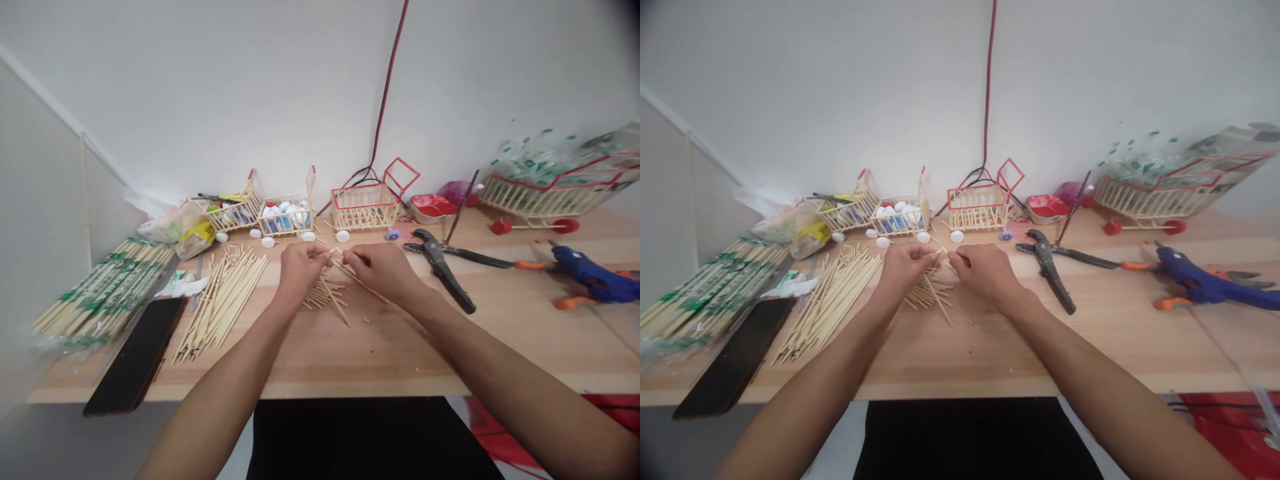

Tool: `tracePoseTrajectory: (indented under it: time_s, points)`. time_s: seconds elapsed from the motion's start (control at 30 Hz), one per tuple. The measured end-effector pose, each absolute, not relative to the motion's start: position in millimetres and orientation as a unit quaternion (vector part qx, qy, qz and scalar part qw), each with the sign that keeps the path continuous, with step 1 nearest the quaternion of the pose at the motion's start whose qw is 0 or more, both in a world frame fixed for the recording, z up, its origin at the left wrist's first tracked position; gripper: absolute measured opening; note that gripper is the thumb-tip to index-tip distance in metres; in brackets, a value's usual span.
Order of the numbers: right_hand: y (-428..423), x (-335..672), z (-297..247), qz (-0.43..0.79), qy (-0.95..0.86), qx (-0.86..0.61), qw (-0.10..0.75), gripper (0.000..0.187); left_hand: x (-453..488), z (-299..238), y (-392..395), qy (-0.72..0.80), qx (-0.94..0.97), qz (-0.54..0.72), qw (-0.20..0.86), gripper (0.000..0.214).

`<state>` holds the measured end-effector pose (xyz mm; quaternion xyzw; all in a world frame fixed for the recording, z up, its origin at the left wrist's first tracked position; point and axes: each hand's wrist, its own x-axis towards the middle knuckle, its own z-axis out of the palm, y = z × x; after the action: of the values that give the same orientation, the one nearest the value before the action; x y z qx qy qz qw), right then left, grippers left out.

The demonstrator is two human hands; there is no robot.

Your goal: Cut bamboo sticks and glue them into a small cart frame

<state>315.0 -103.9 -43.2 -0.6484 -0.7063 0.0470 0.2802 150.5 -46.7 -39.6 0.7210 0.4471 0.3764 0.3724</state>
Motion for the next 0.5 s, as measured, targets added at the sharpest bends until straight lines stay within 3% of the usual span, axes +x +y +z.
tracePoseTrajectory:
  time_s: [0.23,0.5]
  points:
    - [-104.5,315.1,-43.3,0.053,-0.715,-0.633,0.291,0.03,152.1,-41.4,-46.5,0.438,0.71,0.387,0.393,0.01]
    - [-105.4,315.5,-41.7,0.045,-0.718,-0.629,0.294,0.031,150.3,-43.7,-45.8,0.399,0.706,0.403,0.423,0.025]
